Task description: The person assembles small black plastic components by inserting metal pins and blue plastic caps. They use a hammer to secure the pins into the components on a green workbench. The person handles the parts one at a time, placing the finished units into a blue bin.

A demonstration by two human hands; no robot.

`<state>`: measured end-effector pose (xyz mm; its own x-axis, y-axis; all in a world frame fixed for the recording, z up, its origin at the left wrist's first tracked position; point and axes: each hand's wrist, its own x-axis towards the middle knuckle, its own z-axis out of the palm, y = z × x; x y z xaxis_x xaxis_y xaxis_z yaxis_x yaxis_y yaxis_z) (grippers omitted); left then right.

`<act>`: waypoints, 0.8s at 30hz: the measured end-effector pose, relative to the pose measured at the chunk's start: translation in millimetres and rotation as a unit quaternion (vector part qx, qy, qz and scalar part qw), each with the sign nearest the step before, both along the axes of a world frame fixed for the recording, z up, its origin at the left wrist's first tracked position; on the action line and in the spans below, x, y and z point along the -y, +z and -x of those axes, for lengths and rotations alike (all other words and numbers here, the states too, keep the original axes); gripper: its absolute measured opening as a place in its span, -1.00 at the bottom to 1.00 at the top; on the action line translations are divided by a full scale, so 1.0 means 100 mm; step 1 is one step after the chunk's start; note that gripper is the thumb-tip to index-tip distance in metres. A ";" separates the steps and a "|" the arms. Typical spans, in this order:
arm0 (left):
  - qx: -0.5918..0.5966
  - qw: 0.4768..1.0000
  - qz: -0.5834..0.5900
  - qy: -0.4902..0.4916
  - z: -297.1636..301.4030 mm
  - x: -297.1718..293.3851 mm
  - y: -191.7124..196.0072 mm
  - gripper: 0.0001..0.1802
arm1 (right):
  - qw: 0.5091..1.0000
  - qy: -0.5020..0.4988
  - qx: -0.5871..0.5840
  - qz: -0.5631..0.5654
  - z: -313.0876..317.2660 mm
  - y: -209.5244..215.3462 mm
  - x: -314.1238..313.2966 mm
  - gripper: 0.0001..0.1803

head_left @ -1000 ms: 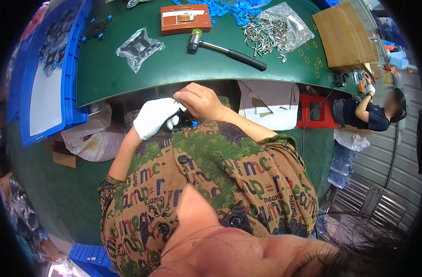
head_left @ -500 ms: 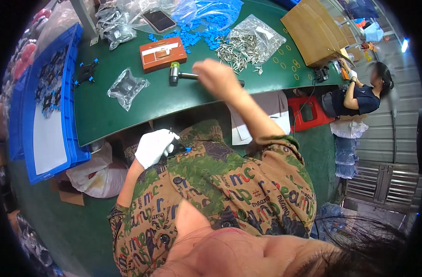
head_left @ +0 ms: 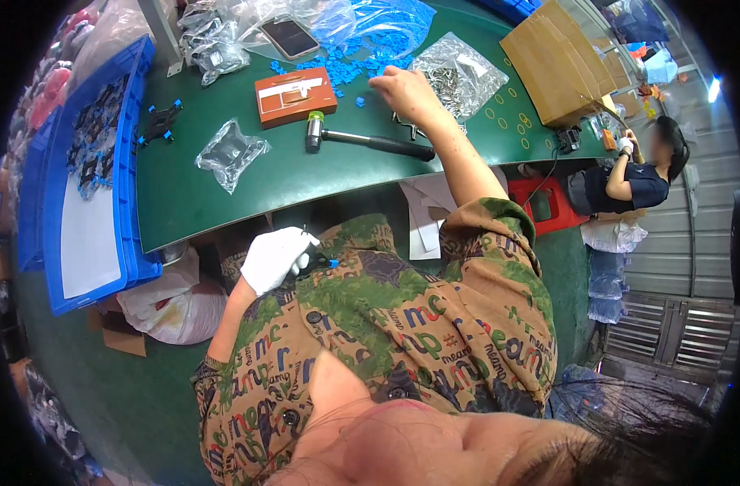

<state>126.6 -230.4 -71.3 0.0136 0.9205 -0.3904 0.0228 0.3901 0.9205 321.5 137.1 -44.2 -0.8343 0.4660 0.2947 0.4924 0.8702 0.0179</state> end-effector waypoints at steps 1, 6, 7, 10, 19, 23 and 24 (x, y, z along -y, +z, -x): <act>-0.003 1.000 0.002 -0.003 0.00 0.00 0.01 -0.70 | 1.000 -0.024 -0.003 0.006 0.02 0.02 0.00 -0.79; -0.006 1.000 -0.005 -0.014 -0.02 -0.04 0.00 -0.70 | 0.988 -0.093 0.084 0.095 0.19 0.16 0.22 -0.60; -0.005 1.000 -0.007 -0.014 -0.02 -0.04 0.00 -0.70 | 0.986 -0.083 0.115 0.090 0.23 0.14 0.22 -0.51; -0.005 1.000 -0.012 -0.010 0.00 -0.01 -0.01 -0.70 | 0.982 -0.082 0.141 0.096 0.30 0.13 0.23 -0.49; -0.012 0.999 -0.029 -0.008 -0.02 -0.01 0.01 -0.70 | 0.975 -0.041 0.170 0.135 0.23 0.04 0.07 -0.59; -0.016 1.000 -0.017 -0.005 -0.05 -0.01 0.05 -0.69 | 0.991 -0.013 0.074 0.115 0.11 -0.01 0.01 -0.67; -0.014 1.000 -0.015 -0.002 -0.06 -0.01 0.06 -0.69 | 0.989 -0.025 0.083 0.119 0.10 0.02 0.03 -0.67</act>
